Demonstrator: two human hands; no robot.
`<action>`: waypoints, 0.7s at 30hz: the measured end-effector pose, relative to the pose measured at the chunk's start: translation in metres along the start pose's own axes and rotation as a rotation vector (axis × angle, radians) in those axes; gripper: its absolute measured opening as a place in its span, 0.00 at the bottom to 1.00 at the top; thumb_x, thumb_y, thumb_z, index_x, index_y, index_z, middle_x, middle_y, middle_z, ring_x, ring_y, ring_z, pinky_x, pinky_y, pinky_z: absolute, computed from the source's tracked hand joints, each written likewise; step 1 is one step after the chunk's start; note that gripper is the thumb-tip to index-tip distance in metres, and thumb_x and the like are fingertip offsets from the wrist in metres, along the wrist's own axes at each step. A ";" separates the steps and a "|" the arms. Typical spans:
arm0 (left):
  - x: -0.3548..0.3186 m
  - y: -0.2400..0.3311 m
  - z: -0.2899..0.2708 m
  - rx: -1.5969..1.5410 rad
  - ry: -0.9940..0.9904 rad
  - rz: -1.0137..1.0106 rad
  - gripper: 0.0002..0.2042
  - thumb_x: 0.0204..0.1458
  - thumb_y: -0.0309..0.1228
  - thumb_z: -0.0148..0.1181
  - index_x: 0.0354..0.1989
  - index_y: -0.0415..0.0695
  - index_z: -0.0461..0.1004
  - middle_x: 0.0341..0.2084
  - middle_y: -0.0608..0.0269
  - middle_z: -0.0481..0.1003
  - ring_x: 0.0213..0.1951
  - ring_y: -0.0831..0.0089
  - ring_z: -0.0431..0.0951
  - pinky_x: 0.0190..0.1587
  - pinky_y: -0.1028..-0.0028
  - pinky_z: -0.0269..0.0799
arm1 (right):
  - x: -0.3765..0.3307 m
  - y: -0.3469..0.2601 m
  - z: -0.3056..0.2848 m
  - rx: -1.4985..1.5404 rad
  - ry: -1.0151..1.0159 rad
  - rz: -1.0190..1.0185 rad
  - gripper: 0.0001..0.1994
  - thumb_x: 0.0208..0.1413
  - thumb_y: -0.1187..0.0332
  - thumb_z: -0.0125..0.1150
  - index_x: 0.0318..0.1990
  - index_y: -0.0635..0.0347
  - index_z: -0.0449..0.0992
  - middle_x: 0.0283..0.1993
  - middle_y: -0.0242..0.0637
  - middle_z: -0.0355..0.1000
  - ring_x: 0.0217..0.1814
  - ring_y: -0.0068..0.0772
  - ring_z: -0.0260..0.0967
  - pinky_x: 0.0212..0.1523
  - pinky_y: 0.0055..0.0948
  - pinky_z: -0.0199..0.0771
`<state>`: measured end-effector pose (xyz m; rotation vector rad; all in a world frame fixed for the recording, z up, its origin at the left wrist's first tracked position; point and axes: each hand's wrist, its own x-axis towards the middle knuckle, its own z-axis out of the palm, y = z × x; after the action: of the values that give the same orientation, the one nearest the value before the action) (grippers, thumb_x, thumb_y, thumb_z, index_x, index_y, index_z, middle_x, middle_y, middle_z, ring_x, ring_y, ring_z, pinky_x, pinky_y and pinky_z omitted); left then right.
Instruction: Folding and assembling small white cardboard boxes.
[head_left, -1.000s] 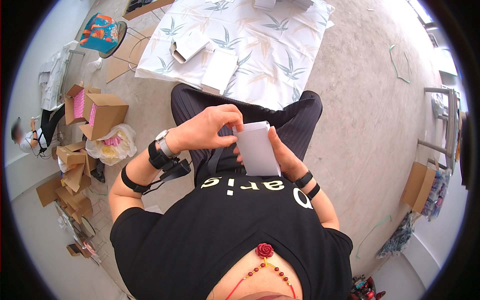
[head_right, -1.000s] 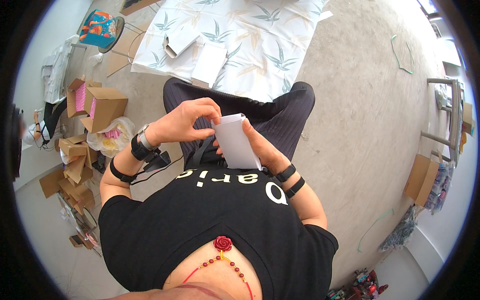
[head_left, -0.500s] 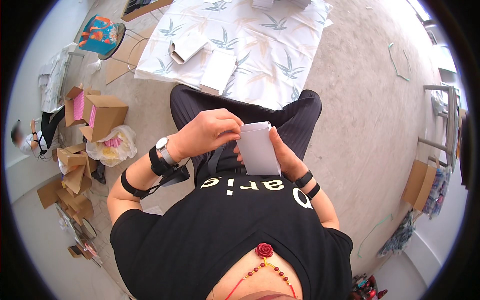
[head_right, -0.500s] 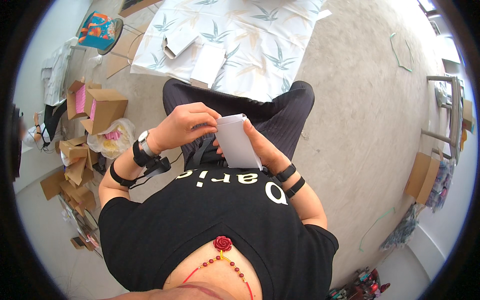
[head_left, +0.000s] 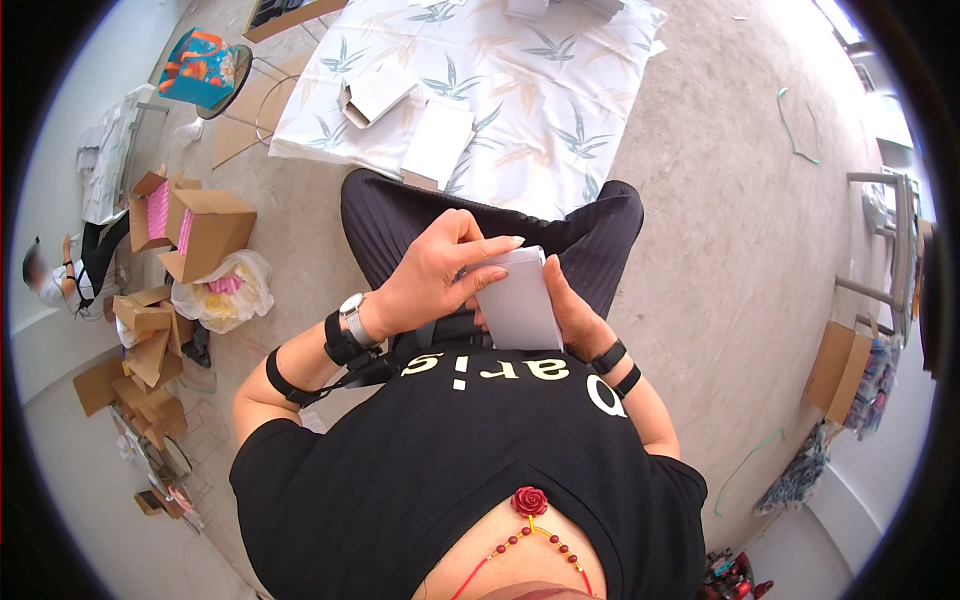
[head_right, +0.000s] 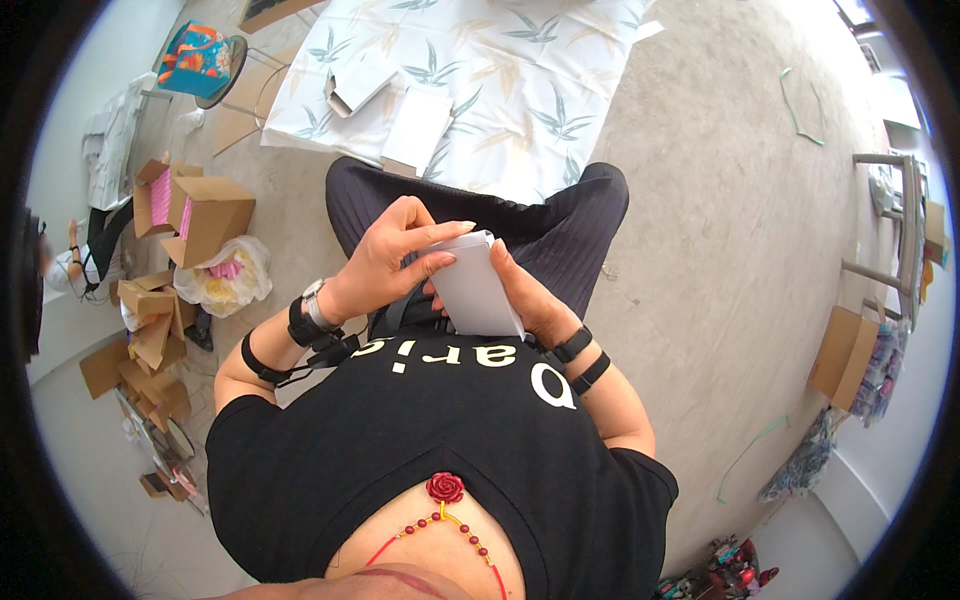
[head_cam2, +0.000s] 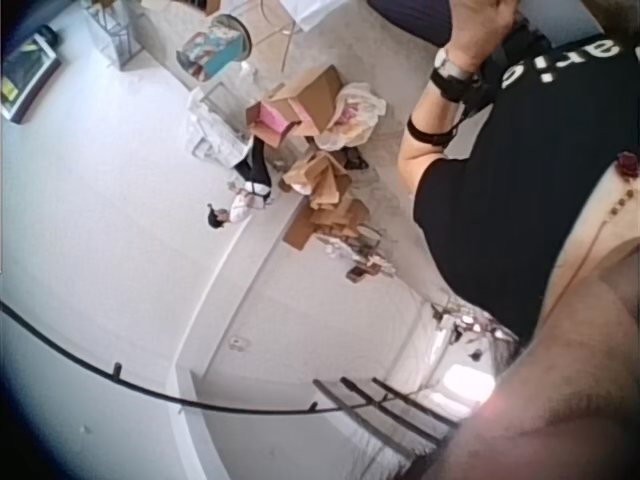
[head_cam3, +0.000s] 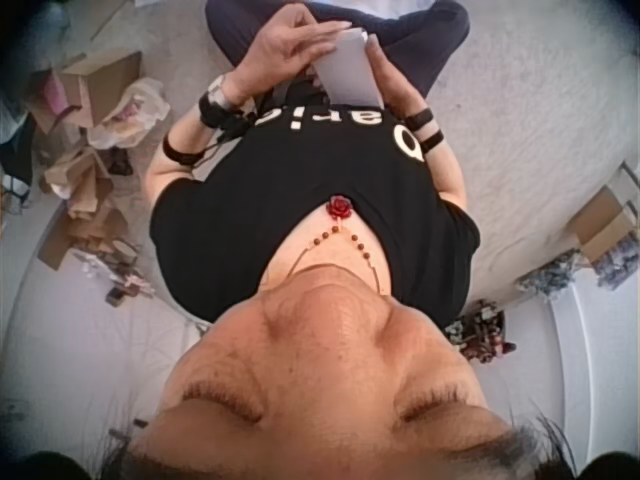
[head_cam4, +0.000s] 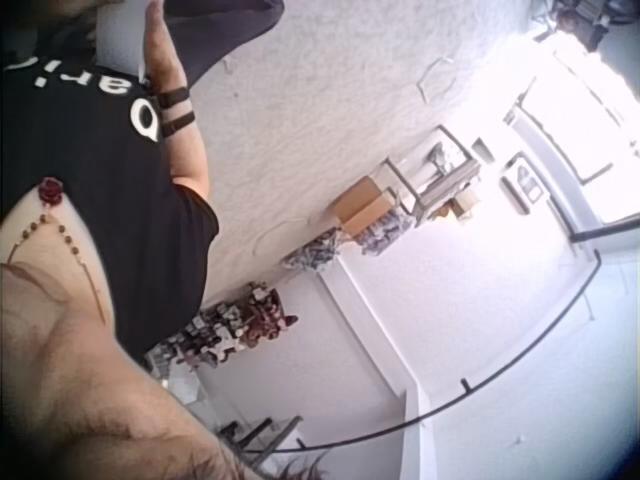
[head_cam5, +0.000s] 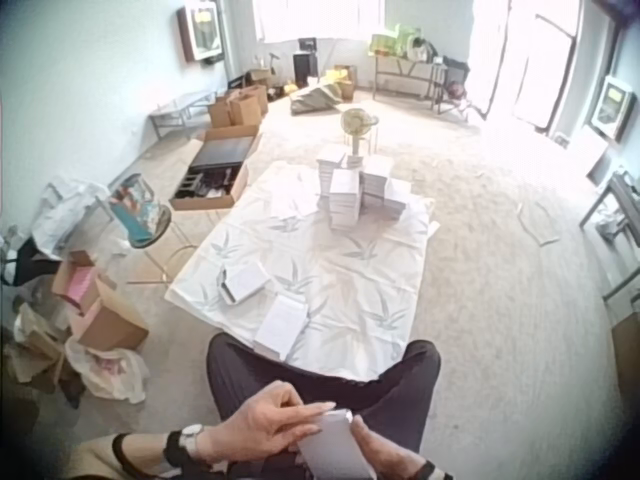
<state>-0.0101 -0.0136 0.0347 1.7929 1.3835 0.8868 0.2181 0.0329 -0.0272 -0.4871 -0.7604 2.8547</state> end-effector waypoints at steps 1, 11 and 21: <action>0.000 -0.003 0.003 0.049 0.018 0.072 0.21 0.55 0.30 0.70 0.59 0.48 0.79 0.32 0.64 0.69 0.34 0.69 0.68 0.37 0.70 0.70 | -0.001 -0.001 0.000 0.016 0.004 0.010 0.52 0.58 0.22 0.41 0.69 0.65 0.64 0.61 0.55 0.71 0.60 0.46 0.75 0.58 0.42 0.79; -0.004 -0.006 0.012 0.139 0.095 0.177 0.20 0.53 0.28 0.70 0.56 0.49 0.82 0.36 0.67 0.72 0.36 0.70 0.70 0.38 0.71 0.73 | -0.003 0.002 -0.003 0.012 -0.025 0.005 0.51 0.59 0.23 0.43 0.68 0.67 0.63 0.62 0.56 0.71 0.59 0.47 0.75 0.58 0.41 0.79; 0.006 0.007 0.006 -0.040 0.023 0.101 0.19 0.56 0.25 0.67 0.57 0.45 0.80 0.41 0.64 0.75 0.43 0.67 0.70 0.47 0.70 0.72 | -0.004 -0.001 0.003 0.010 0.001 0.019 0.50 0.59 0.24 0.43 0.69 0.65 0.62 0.62 0.56 0.71 0.59 0.47 0.75 0.56 0.41 0.80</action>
<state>-0.0005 -0.0096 0.0380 1.8410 1.2896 0.9837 0.2211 0.0313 -0.0235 -0.4968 -0.7453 2.8743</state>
